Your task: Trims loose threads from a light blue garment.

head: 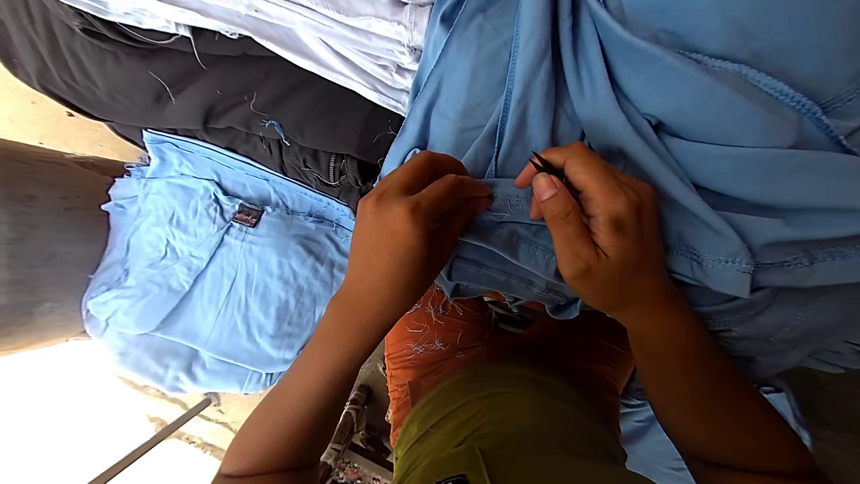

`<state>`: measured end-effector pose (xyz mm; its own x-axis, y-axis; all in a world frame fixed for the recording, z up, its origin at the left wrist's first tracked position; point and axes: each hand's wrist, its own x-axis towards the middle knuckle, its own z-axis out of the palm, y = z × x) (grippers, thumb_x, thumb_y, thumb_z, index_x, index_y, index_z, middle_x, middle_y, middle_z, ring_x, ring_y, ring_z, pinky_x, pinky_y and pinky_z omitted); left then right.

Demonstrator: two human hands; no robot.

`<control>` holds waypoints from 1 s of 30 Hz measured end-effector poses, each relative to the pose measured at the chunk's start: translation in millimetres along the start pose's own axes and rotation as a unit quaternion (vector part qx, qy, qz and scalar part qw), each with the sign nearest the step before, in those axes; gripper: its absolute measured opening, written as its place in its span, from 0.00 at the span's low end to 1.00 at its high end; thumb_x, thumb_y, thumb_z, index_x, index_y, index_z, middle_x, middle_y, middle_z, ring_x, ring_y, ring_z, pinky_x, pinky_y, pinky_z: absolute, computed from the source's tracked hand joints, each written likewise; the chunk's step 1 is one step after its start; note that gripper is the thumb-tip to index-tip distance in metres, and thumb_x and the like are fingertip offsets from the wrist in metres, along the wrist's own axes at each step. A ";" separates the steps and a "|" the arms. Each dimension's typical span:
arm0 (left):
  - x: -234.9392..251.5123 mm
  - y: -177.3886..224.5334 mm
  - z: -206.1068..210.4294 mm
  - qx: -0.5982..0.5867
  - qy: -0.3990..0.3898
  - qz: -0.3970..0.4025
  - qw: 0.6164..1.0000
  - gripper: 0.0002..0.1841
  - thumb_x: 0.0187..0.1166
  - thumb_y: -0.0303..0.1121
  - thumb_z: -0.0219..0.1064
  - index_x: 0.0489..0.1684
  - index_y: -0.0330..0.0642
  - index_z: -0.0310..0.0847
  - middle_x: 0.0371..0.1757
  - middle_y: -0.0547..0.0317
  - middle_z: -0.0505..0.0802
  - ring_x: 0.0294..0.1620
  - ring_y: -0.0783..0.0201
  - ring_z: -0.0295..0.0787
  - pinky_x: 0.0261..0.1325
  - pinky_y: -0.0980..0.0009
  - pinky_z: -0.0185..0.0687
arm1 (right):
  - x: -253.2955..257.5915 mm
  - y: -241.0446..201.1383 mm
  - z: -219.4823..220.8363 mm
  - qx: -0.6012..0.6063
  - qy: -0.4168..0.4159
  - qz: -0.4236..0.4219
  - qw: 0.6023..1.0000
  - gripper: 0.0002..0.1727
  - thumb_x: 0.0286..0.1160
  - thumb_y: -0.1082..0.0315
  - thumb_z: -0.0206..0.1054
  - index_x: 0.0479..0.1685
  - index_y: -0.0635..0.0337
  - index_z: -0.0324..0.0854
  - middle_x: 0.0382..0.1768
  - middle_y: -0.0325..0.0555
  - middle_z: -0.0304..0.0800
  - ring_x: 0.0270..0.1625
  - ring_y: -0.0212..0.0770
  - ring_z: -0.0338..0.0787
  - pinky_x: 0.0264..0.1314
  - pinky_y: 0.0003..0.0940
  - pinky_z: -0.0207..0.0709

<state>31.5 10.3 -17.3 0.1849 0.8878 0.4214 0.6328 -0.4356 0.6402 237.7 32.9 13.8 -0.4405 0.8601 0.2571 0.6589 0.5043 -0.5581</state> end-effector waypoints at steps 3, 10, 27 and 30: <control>3.9 3.2 -0.8 0.050 -0.028 0.001 0.998 0.08 0.83 0.34 0.68 0.42 0.43 0.94 0.47 0.51 0.93 0.42 0.63 0.89 0.43 0.72 0.80 | -0.2 1.7 -2.4 0.011 -0.012 0.007 1.000 0.17 0.90 0.62 0.50 0.52 0.59 0.84 0.30 0.36 0.82 0.28 0.27 0.78 0.25 0.24 0.67; -3.9 6.2 3.9 0.033 -0.022 -0.081 0.996 0.10 0.88 0.32 0.57 0.49 0.39 0.85 0.44 0.53 0.92 0.45 0.63 0.90 0.46 0.69 0.82 | 0.3 3.2 -2.9 0.005 -0.024 0.000 1.000 0.17 0.90 0.61 0.52 0.51 0.59 0.85 0.31 0.38 0.83 0.29 0.28 0.79 0.25 0.26 0.66; -5.5 7.0 2.9 -0.100 -0.015 -0.174 0.980 0.11 0.89 0.38 0.60 0.50 0.42 0.85 0.43 0.63 0.89 0.44 0.79 0.87 0.49 0.82 0.82 | 24.6 -21.0 4.8 -0.261 -0.129 -0.090 0.952 0.20 0.84 0.57 0.50 0.29 0.58 0.80 0.22 0.45 0.74 0.18 0.47 0.75 0.18 0.40 0.54; -4.3 7.2 4.2 -0.089 -0.012 -0.170 0.981 0.11 0.89 0.38 0.60 0.49 0.42 0.85 0.44 0.62 0.89 0.44 0.79 0.87 0.49 0.82 0.82 | 25.3 -19.2 5.4 -0.258 -0.126 -0.100 0.953 0.20 0.84 0.58 0.50 0.28 0.57 0.80 0.21 0.45 0.74 0.18 0.47 0.75 0.18 0.40 0.53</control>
<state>38.5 4.0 -17.3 0.0049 0.9885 0.1508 0.5203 -0.1313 0.8438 210.6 44.6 26.7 -0.6783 0.7300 0.0839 0.7298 0.6826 -0.0393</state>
